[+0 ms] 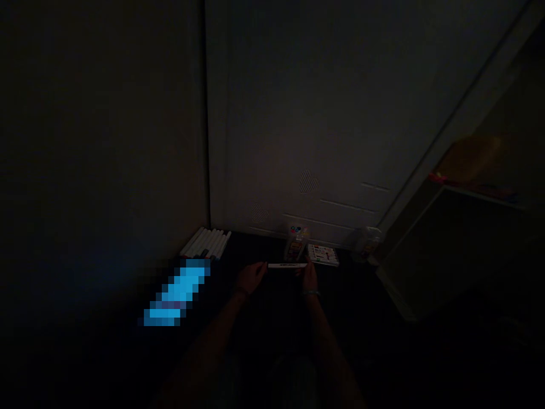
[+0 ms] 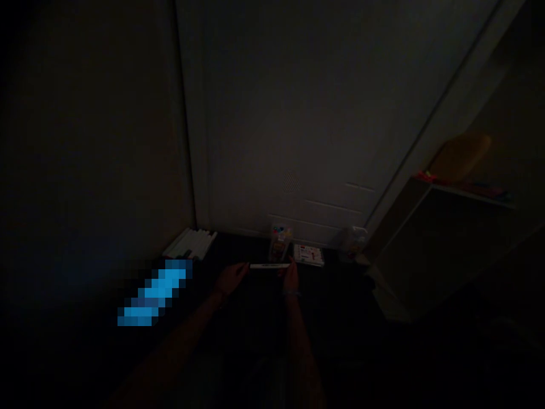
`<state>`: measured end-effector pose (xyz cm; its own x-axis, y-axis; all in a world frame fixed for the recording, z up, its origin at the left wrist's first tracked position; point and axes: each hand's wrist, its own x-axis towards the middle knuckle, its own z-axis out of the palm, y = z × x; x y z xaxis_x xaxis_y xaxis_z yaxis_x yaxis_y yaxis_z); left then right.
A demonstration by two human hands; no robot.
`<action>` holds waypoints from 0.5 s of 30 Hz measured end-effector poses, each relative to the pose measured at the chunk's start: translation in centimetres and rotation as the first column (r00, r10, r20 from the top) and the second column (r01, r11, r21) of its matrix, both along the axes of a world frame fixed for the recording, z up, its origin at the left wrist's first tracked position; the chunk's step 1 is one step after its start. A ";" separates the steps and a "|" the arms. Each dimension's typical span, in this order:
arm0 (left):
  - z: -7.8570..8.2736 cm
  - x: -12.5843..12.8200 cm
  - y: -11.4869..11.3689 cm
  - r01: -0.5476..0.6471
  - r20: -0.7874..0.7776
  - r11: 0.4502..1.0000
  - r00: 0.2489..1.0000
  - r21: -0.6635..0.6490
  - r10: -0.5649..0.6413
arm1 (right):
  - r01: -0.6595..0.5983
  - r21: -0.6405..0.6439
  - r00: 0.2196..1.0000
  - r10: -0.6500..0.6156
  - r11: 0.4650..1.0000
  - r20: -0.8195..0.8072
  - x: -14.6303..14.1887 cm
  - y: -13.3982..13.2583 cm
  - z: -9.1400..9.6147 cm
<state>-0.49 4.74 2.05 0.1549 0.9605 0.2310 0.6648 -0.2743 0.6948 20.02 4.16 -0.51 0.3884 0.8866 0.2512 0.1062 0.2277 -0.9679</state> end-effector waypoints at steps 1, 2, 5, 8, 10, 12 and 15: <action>0.0 0.0 0.0 0.005 -0.003 1.000 1.000 -0.002 -0.005 | -0.002 -0.002 1.000 0.002 1.000 0.007 0.0 0.0 0.0; -0.1 -0.1 0.1 0.008 -0.004 1.000 1.000 -0.004 -0.008 | -0.008 -0.002 1.000 0.008 1.000 0.012 0.0 0.0 0.0; -0.4 -0.2 0.3 0.009 -0.002 1.000 1.000 0.003 -0.009 | -0.009 0.017 1.000 0.009 1.000 0.007 0.0 0.0 -0.1; -0.8 -0.1 0.6 -0.005 -0.001 1.000 1.000 0.013 0.005 | 0.006 0.028 1.000 -0.006 1.000 -0.001 0.0 0.0 -0.1; -0.8 -0.1 0.6 -0.012 0.001 1.000 1.000 0.017 0.012 | 0.009 0.015 1.000 -0.009 1.000 -0.004 0.0 0.0 -0.1; -0.8 0.0 0.6 -0.012 0.002 1.000 1.000 0.013 0.012 | 0.010 0.004 1.000 -0.010 1.000 -0.007 -0.1 0.0 0.0; -0.5 0.0 0.5 -0.005 -0.002 1.000 1.000 -0.009 0.005 | -0.001 -0.001 1.000 0.001 1.000 -0.003 -0.2 0.0 0.1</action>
<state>-0.49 5.21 1.53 0.1504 0.9633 0.2222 0.6674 -0.2648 0.6960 19.85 4.16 -0.43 0.3878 0.8874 0.2492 0.1033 0.2269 -0.9684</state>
